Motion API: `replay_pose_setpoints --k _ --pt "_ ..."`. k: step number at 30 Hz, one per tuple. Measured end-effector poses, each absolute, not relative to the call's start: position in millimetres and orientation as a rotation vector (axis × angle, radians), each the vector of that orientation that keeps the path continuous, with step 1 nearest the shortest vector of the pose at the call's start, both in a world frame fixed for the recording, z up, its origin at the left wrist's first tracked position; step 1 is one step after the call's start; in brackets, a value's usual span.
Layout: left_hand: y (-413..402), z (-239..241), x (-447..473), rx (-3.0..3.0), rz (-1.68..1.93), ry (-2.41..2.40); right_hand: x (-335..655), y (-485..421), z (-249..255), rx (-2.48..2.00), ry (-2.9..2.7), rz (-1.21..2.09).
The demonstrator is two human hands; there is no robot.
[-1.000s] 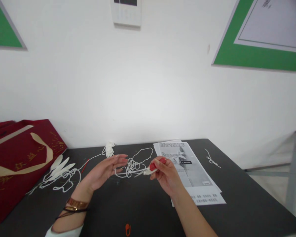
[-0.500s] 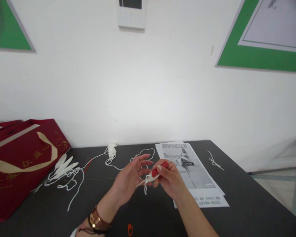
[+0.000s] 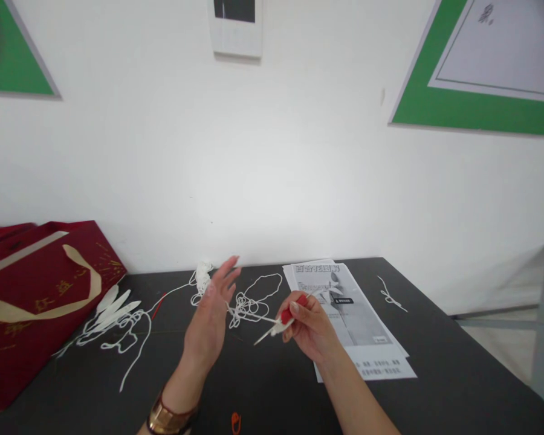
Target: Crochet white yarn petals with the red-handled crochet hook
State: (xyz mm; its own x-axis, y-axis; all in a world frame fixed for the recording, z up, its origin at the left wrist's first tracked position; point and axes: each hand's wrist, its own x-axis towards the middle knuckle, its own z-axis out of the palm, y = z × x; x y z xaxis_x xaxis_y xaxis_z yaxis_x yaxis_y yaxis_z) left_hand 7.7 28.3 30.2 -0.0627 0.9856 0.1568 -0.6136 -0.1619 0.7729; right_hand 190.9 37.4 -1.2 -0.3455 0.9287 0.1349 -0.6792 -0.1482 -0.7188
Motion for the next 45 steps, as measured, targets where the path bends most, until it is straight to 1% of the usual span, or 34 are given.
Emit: replay_pose_setpoints --k 2,4,6,9,12,16,19,21,23,27,28,30,36,39,42,45 --pt "24.4 29.9 7.9 0.853 1.305 0.681 192.7 39.2 -1.1 -0.397 -0.826 1.729" --pt "19.3 31.2 1.7 0.762 1.094 0.491 195.3 42.3 -1.2 -0.387 -0.788 1.698" --pt "15.3 33.4 -6.7 0.653 1.045 0.234 197.3 45.2 -1.6 -0.384 -0.752 1.675" --pt "14.6 35.1 -15.4 0.525 1.135 -0.030 197.4 46.9 -2.8 -0.380 -0.736 1.680" --pt "19.3 36.1 -17.6 0.417 1.341 -0.104 194.5 44.4 -4.0 -0.373 -0.769 1.724" --pt "26.8 42.6 -16.1 0.448 1.677 0.069 190.7 39.2 -6.0 -0.363 -0.821 1.786" --pt "31.4 43.8 -10.2 0.797 1.777 0.410 189.6 37.4 -7.2 -0.358 -0.839 1.810" --pt "33.7 38.2 -4.4 1.071 1.668 0.669 189.8 37.6 -7.4 -0.360 -0.840 1.813" --pt "35.2 27.6 -0.1 1.212 1.439 0.783 190.4 38.6 -7.3 -0.364 -0.830 1.801" --pt "34.7 3.0 -3.4 1.282 0.932 0.707 193.1 42.1 -6.8 -0.378 -0.771 1.752" --pt "33.9 -1.4 -6.0 1.277 0.838 0.659 193.7 42.9 -6.7 -0.383 -0.753 1.741" --pt "31.9 -6.2 -10.2 1.232 0.764 0.567 194.3 44.0 -6.5 -0.394 -0.720 1.725" --pt "24.7 4.2 4.5 0.994 0.984 0.462 187.1 42.4 -4.7 -0.434 -0.690 1.688" --pt "21.7 9.2 23.6 0.973 1.074 0.530 180.8 40.0 -3.8 -0.456 -0.695 1.636" --pt "21.3 8.8 41.0 1.080 1.266 0.632 175.4 36.2 -3.4 -0.472 -0.703 1.579" --pt "22.3 7.4 51.2 1.047 1.413 0.717 171.9 32.4 -3.0 -0.509 -0.731 1.508"
